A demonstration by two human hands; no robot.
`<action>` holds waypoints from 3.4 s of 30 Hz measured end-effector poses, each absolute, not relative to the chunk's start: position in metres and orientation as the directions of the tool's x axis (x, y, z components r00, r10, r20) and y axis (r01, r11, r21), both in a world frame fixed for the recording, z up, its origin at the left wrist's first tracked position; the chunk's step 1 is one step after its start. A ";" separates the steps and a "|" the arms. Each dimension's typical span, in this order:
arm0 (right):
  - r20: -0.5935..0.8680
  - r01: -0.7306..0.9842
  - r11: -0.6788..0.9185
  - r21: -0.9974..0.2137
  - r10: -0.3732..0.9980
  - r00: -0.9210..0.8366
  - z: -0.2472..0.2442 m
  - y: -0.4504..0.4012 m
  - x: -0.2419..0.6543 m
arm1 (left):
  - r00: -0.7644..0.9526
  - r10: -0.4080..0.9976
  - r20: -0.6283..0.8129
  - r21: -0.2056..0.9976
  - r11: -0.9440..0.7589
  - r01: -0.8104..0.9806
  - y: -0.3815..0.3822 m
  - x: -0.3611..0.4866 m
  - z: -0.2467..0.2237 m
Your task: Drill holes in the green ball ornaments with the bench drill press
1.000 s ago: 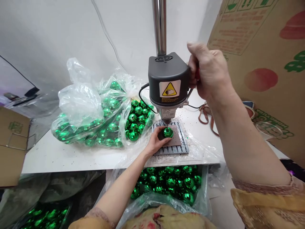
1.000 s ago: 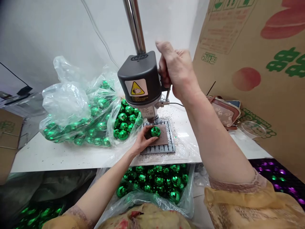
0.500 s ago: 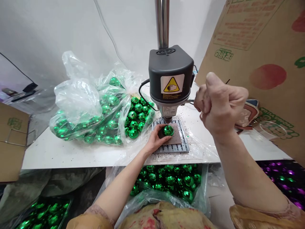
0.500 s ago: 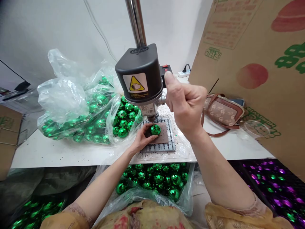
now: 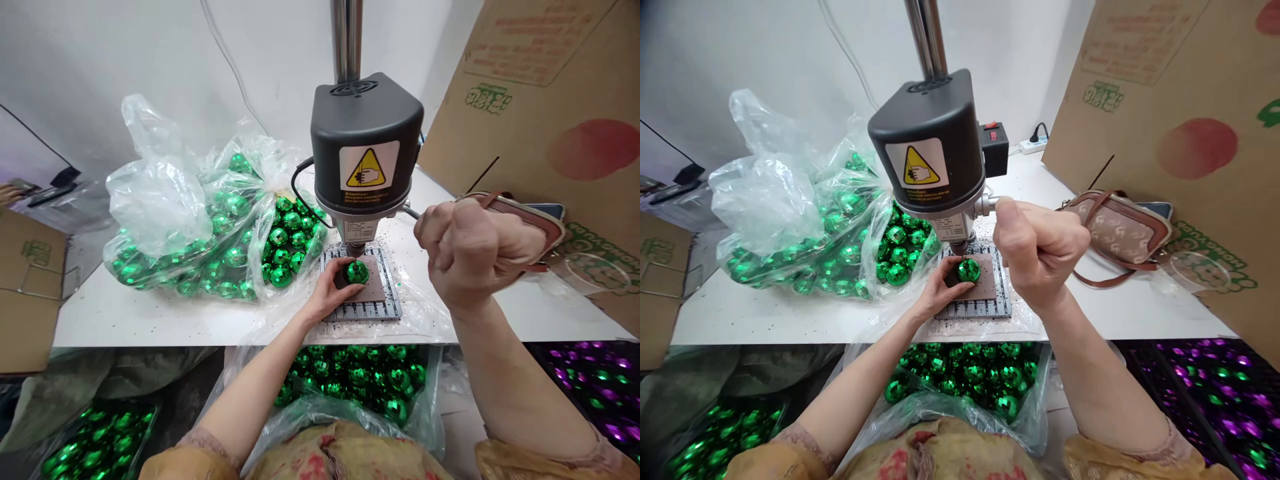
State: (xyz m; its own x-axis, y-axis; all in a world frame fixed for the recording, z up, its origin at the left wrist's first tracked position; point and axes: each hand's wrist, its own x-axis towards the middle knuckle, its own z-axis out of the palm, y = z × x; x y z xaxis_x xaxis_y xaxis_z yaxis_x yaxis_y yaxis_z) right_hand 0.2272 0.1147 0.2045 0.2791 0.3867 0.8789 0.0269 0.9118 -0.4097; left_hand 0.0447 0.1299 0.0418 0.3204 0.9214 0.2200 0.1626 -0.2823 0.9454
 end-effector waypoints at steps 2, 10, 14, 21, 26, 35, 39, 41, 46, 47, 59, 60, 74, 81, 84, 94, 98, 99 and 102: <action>0.903 0.030 0.932 -0.361 0.342 0.261 0.202 0.117 0.228 | 0.320 0.920 0.228 0.944 -0.289 0.160 0.130 0.045 0.041; 0.952 0.073 0.966 -0.250 0.231 0.199 0.184 0.122 0.233 | 0.326 0.915 0.236 0.936 -0.305 0.178 0.130 0.044 0.041; 0.959 0.076 0.974 -0.213 0.194 0.208 0.176 0.124 0.234 | 0.332 0.921 0.207 0.941 -0.279 0.189 0.130 0.043 0.040; 0.973 0.094 0.989 -0.114 0.093 0.211 0.167 0.131 0.233 | 0.334 0.916 0.222 0.939 -0.292 0.179 0.130 0.043 0.039; 0.981 0.090 0.994 -0.067 0.049 0.189 0.155 0.131 0.233 | 0.331 0.914 0.234 0.934 -0.305 0.184 0.130 0.044 0.041; 0.816 0.030 0.871 -0.490 0.447 0.366 0.237 0.126 0.222 | 0.276 0.934 0.227 0.958 -0.266 0.109 0.129 0.049 0.043; 0.764 -0.095 0.825 -0.557 0.554 0.331 0.260 0.141 0.222 | 0.164 0.938 0.305 0.927 -0.332 0.175 0.116 0.049 0.054; 0.762 -0.127 0.821 -0.557 0.566 0.316 0.260 0.145 0.223 | 0.106 0.904 0.414 0.864 -0.427 0.267 0.098 0.045 0.058; 0.801 -0.101 0.868 -0.486 0.489 0.345 0.257 0.149 0.223 | 0.442 0.697 0.565 0.578 -0.717 0.391 0.024 0.017 0.030; 0.807 -0.104 0.874 -0.475 0.480 0.343 0.257 0.149 0.223 | 0.565 0.648 0.510 0.505 -0.758 0.413 0.008 0.010 0.019; 0.805 -0.034 0.869 -0.493 0.471 0.361 0.255 0.148 0.221 | 0.376 0.655 0.655 0.100 -0.569 0.816 0.076 -0.042 0.046; 0.804 -0.034 0.873 -0.487 0.463 0.374 0.255 0.148 0.221 | 0.320 0.740 0.592 0.109 -0.466 0.878 0.099 -0.046 0.057; 0.801 -0.079 0.882 -0.464 0.456 0.388 0.255 0.149 0.221 | -0.078 0.994 0.074 0.977 -0.088 -0.193 0.125 -0.018 0.102; 0.783 -0.135 0.858 -0.496 0.509 0.356 0.257 0.146 0.221 | 0.167 0.975 -0.148 0.836 0.213 -0.505 0.101 0.021 0.093; 0.775 -0.155 0.850 -0.503 0.523 0.354 0.258 0.145 0.220 | 0.118 0.985 -0.124 0.886 0.164 -0.433 0.102 0.026 0.081; 0.764 -0.176 0.839 -0.515 0.542 0.350 0.257 0.143 0.221 | 0.134 0.989 0.060 0.990 -0.041 -0.138 0.108 0.018 0.064; 0.763 -0.169 0.835 -0.524 0.548 0.343 0.257 0.142 0.220 | 0.177 0.970 0.168 0.984 -0.175 0.030 0.115 0.019 0.059; 0.765 -0.170 0.837 -0.520 0.545 0.342 0.257 0.142 0.220 | 0.184 0.966 0.181 0.978 -0.197 0.073 0.117 0.020 0.058; 0.776 -0.164 0.843 -0.513 0.537 0.332 0.256 0.143 0.220 | 0.214 0.955 0.207 0.943 -0.253 0.217 0.124 0.021 0.057</action>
